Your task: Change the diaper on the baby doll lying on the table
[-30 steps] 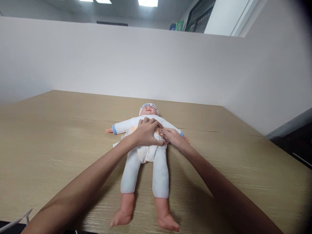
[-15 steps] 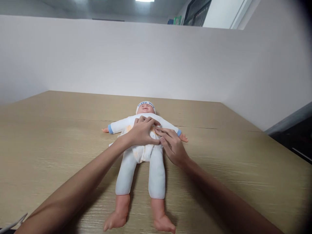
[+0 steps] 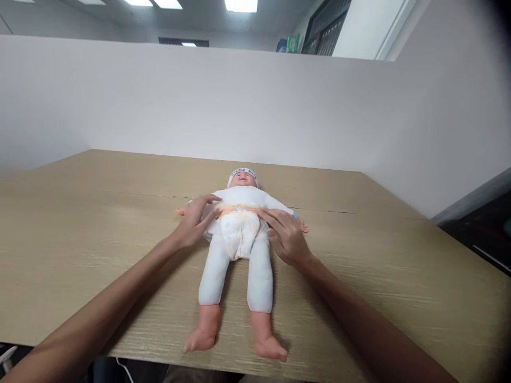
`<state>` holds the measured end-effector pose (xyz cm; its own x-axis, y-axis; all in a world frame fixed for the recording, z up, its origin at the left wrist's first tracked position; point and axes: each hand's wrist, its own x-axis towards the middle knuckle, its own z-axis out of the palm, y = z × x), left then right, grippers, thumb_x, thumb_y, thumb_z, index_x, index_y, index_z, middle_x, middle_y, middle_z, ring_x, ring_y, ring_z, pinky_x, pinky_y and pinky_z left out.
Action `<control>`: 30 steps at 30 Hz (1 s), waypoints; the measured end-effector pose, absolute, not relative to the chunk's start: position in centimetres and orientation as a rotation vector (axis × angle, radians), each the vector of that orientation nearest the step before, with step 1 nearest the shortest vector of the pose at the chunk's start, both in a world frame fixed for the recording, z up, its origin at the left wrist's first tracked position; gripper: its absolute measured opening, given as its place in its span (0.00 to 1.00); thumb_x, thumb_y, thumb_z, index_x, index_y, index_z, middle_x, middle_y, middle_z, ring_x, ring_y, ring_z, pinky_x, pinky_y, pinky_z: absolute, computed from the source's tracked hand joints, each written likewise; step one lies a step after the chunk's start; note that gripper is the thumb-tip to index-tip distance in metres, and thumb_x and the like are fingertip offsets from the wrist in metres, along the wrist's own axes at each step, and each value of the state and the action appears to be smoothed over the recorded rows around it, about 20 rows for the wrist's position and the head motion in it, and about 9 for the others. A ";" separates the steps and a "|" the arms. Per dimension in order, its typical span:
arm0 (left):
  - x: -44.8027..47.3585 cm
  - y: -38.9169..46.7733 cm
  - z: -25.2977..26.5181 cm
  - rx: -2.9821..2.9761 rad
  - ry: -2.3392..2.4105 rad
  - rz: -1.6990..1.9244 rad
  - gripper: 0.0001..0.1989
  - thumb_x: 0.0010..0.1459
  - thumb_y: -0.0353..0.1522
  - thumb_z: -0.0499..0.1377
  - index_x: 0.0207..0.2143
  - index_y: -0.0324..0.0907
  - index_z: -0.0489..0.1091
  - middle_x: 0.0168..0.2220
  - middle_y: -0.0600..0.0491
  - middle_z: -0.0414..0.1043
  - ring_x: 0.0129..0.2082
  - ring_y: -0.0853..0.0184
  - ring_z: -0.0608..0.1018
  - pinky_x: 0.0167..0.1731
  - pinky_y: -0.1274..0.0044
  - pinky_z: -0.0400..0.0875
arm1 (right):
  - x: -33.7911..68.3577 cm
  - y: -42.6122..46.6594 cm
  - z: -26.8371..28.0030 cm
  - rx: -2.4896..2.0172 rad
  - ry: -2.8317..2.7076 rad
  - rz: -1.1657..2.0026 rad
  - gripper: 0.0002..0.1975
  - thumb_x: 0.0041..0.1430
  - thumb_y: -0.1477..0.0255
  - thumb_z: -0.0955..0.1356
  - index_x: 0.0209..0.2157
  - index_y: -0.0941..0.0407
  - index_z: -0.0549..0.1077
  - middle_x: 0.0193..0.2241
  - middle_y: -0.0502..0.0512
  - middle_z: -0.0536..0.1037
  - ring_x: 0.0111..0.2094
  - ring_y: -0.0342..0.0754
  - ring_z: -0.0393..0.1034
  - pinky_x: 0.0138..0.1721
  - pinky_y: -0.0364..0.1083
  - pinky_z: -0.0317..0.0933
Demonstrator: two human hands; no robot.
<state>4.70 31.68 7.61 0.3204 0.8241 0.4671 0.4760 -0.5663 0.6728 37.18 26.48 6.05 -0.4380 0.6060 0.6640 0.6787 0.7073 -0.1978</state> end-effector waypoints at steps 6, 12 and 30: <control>0.4 31.8 5.0 2.269 1.521 0.868 0.20 0.69 0.51 0.56 0.44 0.44 0.70 0.47 0.44 0.79 0.49 0.49 0.78 0.54 0.57 0.69 | 35.3 26.7 8.2 -1.088 -2.038 0.089 0.27 0.80 0.59 0.60 0.75 0.45 0.62 0.68 0.60 0.73 0.69 0.62 0.66 0.70 0.66 0.61; 1.0 31.3 5.2 2.161 1.669 0.637 0.15 0.62 0.46 0.61 0.35 0.46 0.65 0.42 0.43 0.79 0.50 0.43 0.77 0.55 0.53 0.64 | 30.6 29.9 13.2 -1.107 -2.260 0.270 0.28 0.79 0.54 0.62 0.74 0.45 0.63 0.72 0.56 0.70 0.73 0.60 0.61 0.73 0.64 0.55; 3.2 32.5 5.9 1.495 1.136 1.122 0.29 0.62 0.57 0.58 0.22 0.46 0.56 0.23 0.58 0.56 0.25 0.69 0.58 0.28 0.73 0.55 | 25.3 33.5 14.7 -0.694 -2.814 0.274 0.31 0.82 0.56 0.55 0.30 0.50 0.78 0.29 0.53 0.81 0.38 0.54 0.73 0.57 0.61 0.66</control>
<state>3.16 32.54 5.90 0.1590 0.9787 0.1295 0.1413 -0.1524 0.9782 25.27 33.46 14.67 -0.8614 0.4765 0.1761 0.4335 0.8702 -0.2340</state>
